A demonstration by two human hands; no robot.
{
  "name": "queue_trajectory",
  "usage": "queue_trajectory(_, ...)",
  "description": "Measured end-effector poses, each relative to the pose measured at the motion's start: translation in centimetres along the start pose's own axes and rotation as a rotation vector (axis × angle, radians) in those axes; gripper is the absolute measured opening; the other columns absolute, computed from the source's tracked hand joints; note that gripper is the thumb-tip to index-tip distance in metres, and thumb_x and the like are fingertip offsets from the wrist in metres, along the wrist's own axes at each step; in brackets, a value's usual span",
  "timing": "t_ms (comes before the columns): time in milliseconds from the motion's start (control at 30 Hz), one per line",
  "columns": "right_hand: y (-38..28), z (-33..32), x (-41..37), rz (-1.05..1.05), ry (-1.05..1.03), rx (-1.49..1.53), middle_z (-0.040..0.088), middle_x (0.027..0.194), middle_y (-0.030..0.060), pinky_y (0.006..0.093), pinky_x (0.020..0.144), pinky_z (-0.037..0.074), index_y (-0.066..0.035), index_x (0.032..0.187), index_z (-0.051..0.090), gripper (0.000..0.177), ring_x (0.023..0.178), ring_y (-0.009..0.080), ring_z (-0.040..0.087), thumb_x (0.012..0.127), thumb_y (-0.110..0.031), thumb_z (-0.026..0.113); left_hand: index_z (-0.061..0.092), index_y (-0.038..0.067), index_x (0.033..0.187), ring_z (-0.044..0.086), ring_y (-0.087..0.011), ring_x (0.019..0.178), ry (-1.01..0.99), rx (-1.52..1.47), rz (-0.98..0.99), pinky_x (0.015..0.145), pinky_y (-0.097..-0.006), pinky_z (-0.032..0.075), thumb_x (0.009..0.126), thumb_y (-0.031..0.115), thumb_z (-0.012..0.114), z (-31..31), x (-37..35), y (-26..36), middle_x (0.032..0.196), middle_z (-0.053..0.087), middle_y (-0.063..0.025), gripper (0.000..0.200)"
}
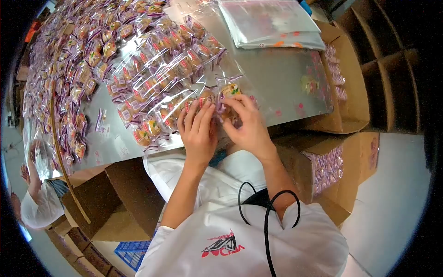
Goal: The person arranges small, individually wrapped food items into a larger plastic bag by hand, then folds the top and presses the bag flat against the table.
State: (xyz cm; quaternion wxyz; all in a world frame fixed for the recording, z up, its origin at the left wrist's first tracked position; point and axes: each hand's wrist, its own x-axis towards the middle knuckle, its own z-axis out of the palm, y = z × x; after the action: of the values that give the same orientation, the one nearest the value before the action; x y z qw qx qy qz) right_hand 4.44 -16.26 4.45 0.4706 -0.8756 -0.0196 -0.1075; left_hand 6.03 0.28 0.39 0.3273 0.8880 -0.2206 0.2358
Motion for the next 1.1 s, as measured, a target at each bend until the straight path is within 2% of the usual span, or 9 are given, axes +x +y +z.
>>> queue_trajectory(167, 0.3, -0.7, -0.8, 0.004, 0.100, 0.265, 0.068, 0.118, 0.0161, 0.0382, 0.081, 0.058, -0.003, 0.110, 0.073, 0.028, 0.105, 0.0304, 0.071, 0.082, -0.002, 0.070, 0.070, 0.007, 0.108, 0.060, -0.0332, 0.134, 0.017, -0.039, 0.004, 0.118, -0.0510, 0.036, 0.085, 0.000, 0.074, -0.1, 0.0, -0.2, 0.129, 0.072, -0.0076, 0.025)
queue_trajectory(267, 2.4, -1.0, -1.8, -0.100, 0.007, 0.324, 0.063, 0.127, 0.0133, 0.0327, 0.088, 0.056, -0.002, 0.118, 0.071, 0.035, 0.106, 0.0201, 0.064, 0.083, -0.005, 0.073, 0.069, 0.008, 0.104, 0.060, -0.0336, 0.134, 0.023, -0.053, -0.012, 0.118, -0.0512, 0.036, 0.085, -0.001, 0.073, -0.4, 0.3, 0.2, 0.127, 0.073, -0.0087, 0.021)
queue_trajectory(400, 0.3, 0.1, -1.8, 0.022, 0.009, 0.142, 0.059, 0.124, 0.0184, 0.0431, 0.096, 0.052, -0.003, 0.125, 0.066, 0.043, 0.114, 0.0346, 0.063, 0.083, -0.006, 0.073, 0.070, 0.007, 0.108, 0.061, -0.0340, 0.133, -0.018, -0.097, -0.008, 0.117, -0.0533, 0.036, 0.083, -0.002, 0.072, -0.6, 0.3, 0.2, 0.126, 0.072, -0.0087, 0.026)
queue_trajectory(633, 3.7, 2.1, -2.7, -0.175, 0.258, 0.193, 0.056, 0.125, 0.0149, 0.0390, 0.103, 0.051, -0.003, 0.133, 0.061, 0.055, 0.117, 0.0287, 0.060, 0.081, 0.006, 0.075, 0.066, 0.008, 0.132, 0.058, -0.0306, 0.132, -0.064, -0.065, -0.069, 0.117, -0.0517, 0.033, 0.080, -0.004, 0.070, -0.7, 0.4, 0.5, 0.129, 0.068, -0.0080, 0.054)
queue_trajectory(733, 4.2, 3.8, -2.7, -0.002, 0.201, 0.322, 0.060, 0.133, 0.0205, 0.0443, 0.109, 0.047, -0.003, 0.130, 0.064, 0.054, 0.129, 0.0384, 0.058, 0.078, 0.002, 0.076, 0.066, 0.012, 0.136, 0.058, -0.0305, 0.131, -0.077, -0.047, -0.119, 0.118, -0.0530, 0.031, 0.080, 0.004, 0.072, -0.5, 0.8, 1.0, 0.132, 0.066, -0.0079, 0.056)
queue_trajectory(867, 5.2, 2.7, -3.2, -0.165, 0.173, 0.148, 0.066, 0.126, 0.0223, 0.0454, 0.111, 0.047, -0.001, 0.136, 0.060, 0.046, 0.126, 0.0421, 0.062, 0.090, 0.001, 0.060, 0.068, 0.019, 0.134, 0.054, -0.0308, 0.134, -0.212, 0.072, -0.047, 0.120, -0.0518, 0.028, 0.076, 0.021, 0.083, -1.7, 1.3, 1.7, 0.135, 0.065, -0.0060, 0.060)
queue_trajectory(900, 5.7, 2.8, -3.1, -0.118, 0.167, 0.135, 0.068, 0.122, 0.0228, 0.0426, 0.107, 0.050, 0.001, 0.139, 0.058, 0.045, 0.117, 0.0376, 0.067, 0.095, 0.004, 0.047, 0.068, 0.020, 0.134, 0.053, -0.0308, 0.135, -0.205, 0.058, -0.055, 0.120, -0.0523, 0.028, 0.075, 0.026, 0.084, -1.7, 1.2, 1.9, 0.136, 0.064, -0.0055, 0.061)
queue_trajectory(1000, 5.8, 4.0, -2.6, 0.291, 0.277, 0.691, 0.068, 0.124, 0.0229, 0.0386, 0.101, 0.053, 0.002, 0.140, 0.056, 0.045, 0.109, 0.0306, 0.070, 0.097, 0.006, 0.045, 0.069, 0.020, 0.134, 0.051, -0.0318, 0.138, -0.165, 0.093, -0.063, 0.122, -0.0529, 0.026, 0.073, 0.037, 0.086, -0.7, 0.3, 1.7, 0.137, 0.064, -0.0047, 0.065)
queue_trajectory(1100, 4.8, 3.8, -1.0, 0.311, 0.295, 0.443, 0.068, 0.126, 0.0223, 0.0369, 0.090, 0.057, 0.003, 0.138, 0.057, 0.037, 0.103, 0.0269, 0.070, 0.102, 0.000, 0.052, 0.068, 0.018, 0.134, 0.050, -0.0316, 0.140, -0.152, 0.114, -0.066, 0.122, -0.0531, 0.025, 0.075, 0.037, 0.085, -0.2, 0.1, 1.8, 0.137, 0.064, -0.0053, 0.065)
